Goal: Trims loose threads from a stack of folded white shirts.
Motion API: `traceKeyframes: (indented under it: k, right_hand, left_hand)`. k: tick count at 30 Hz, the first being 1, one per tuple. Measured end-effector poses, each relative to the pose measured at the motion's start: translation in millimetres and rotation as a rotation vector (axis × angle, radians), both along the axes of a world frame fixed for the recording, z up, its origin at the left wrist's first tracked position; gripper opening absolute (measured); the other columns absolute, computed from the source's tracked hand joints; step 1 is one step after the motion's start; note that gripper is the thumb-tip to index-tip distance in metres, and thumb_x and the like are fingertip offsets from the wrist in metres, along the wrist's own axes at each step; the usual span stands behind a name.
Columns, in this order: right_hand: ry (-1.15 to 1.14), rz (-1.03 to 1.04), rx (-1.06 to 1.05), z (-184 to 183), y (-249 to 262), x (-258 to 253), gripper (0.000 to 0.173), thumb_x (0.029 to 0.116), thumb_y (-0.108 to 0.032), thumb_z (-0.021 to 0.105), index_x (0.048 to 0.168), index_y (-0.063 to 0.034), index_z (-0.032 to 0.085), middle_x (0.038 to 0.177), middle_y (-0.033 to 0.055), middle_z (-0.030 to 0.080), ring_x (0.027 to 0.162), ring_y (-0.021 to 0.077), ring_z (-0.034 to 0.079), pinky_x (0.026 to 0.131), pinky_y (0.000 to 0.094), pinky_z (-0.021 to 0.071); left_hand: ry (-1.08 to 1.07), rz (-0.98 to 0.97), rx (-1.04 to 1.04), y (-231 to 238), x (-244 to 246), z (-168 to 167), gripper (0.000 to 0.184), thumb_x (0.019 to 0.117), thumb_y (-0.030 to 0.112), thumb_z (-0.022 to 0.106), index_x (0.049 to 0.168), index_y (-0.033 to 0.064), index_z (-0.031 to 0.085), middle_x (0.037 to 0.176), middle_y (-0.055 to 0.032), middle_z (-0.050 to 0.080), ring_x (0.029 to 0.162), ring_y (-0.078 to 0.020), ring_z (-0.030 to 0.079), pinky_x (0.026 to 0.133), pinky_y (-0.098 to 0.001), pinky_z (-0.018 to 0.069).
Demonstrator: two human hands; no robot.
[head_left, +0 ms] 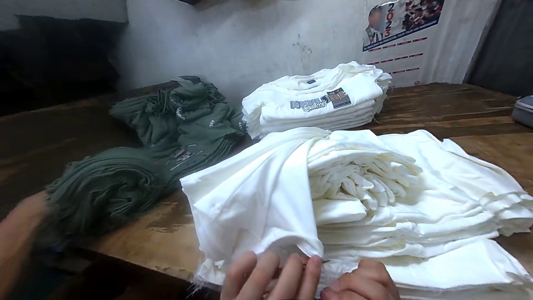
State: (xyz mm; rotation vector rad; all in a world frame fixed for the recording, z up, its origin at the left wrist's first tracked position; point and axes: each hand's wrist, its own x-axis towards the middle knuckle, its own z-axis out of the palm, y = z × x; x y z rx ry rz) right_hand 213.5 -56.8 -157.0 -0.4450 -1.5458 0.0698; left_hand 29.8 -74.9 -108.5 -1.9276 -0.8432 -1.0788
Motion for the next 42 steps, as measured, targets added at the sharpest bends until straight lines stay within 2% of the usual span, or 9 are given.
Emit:
traceKeyframes:
  k: [7,10,13,16,22,27,31,35,42]
  right_hand:
    - [-0.106,-0.002,-0.079,-5.6,3.2,9.6,0.006,0.0952,-0.02,0.072,0.09,-0.0161,0.072,0.084,-0.0048,0.069,0.083,0.0071,0.059,0.092,0.0269,0.0418]
    - [-0.225,-0.043,-0.18,-3.4,6.3,15.6,0.029,0.0951,-0.035,0.073,0.08,-0.0103,0.074,0.062,0.0009,0.063,0.065,0.0131,0.055,0.082,0.0298,0.0424]
    - [-0.269,-0.193,-0.258,9.1,6.2,8.8,0.035,0.0888,-0.042,0.079,0.1,-0.0104,0.07,0.09,0.0075,0.07,0.089,0.0184,0.064,0.084,0.0317,0.0529]
    - [-0.408,-0.285,-0.213,20.5,20.4,-7.3,0.045,0.098,-0.05,0.062,0.136,-0.0265,0.06,0.121,0.0134,0.064,0.106,0.0247,0.064,0.086,0.0417,0.0525]
    - [-0.322,-0.076,-0.203,22.0,25.1,33.9,0.016,0.0945,-0.009,0.067,0.091,-0.017,0.08,0.084,0.0011,0.07,0.086,0.0092,0.066,0.082,0.0242,0.055]
    - [-0.626,0.023,-0.549,47.2,5.2,63.7,0.007,0.0857,-0.008,0.078,0.087,-0.0121,0.083,0.096,0.0092,0.073,0.089,0.0214,0.069,0.082,0.04,0.0569]
    - [-0.288,-0.115,-0.518,46.6,6.8,26.0,0.021,0.098,-0.025,0.07,0.1,-0.0066,0.078,0.099,0.01,0.069,0.077,0.0064,0.064,0.063,0.0187,0.0544]
    - [-0.16,-0.306,-0.382,30.9,12.1,-10.5,0.052,0.0806,-0.048,0.084,0.113,-0.0079,0.076,0.107,0.0121,0.066,0.084,0.0077,0.061,0.065,0.0179,0.0496]
    - [-0.045,-0.291,-0.154,5.6,26.2,-19.1,0.009,0.0947,-0.017,0.072,0.089,-0.0105,0.074,0.094,0.0037,0.067,0.089,0.005,0.065,0.08,0.0141,0.0548]
  left_hand:
    - [-0.18,0.057,-0.265,10.7,-3.8,10.9,0.028,0.0961,0.038,0.07,0.117,0.0193,0.071,0.089,-0.0022,0.064,0.083,-0.0197,0.059,0.081,-0.0397,0.043]
    - [-0.491,0.089,-0.184,8.7,-35.6,20.0,0.011,0.0891,0.011,0.065,0.092,0.0009,0.067,0.08,-0.0071,0.067,0.077,-0.0087,0.064,0.073,-0.0263,0.0542]
    - [-0.859,0.143,0.278,9.7,-39.2,38.2,0.014,0.0975,-0.003,0.058,0.105,-0.0155,0.057,0.09,-0.0066,0.059,0.082,0.0008,0.055,0.077,-0.0156,0.049]
    - [-0.47,0.246,0.053,2.1,-1.8,29.3,0.013,0.0985,0.016,0.061,0.107,0.0104,0.069,0.086,-0.0061,0.058,0.082,-0.0151,0.056,0.08,-0.032,0.0438]
    - [-0.661,0.407,-0.322,59.6,-69.9,35.8,0.044,0.0986,0.039,0.065,0.124,0.0029,0.065,0.103,-0.0246,0.062,0.087,-0.0394,0.061,0.073,-0.0569,0.0494]
    - [-0.641,0.452,-0.186,39.9,-73.5,33.2,0.066,0.0954,0.044,0.066,0.143,-0.0004,0.054,0.125,-0.0354,0.052,0.108,-0.0462,0.056,0.088,-0.0588,0.0475]
    - [-0.445,0.151,-0.149,14.5,-21.9,11.3,0.035,0.0961,0.026,0.072,0.127,0.0078,0.071,0.108,-0.0163,0.065,0.094,-0.0214,0.062,0.084,-0.0335,0.0519]
    - [-0.394,0.024,-0.187,14.7,-0.9,-15.0,0.017,0.0997,0.026,0.066,0.114,0.0212,0.074,0.097,0.0001,0.069,0.083,-0.0131,0.059,0.076,-0.0318,0.0435]
    - [-0.364,-0.011,-0.127,30.8,-5.6,-31.3,0.014,0.1007,0.029,0.064,0.113,0.0257,0.072,0.098,0.005,0.066,0.088,-0.0105,0.057,0.087,-0.0329,0.0403]
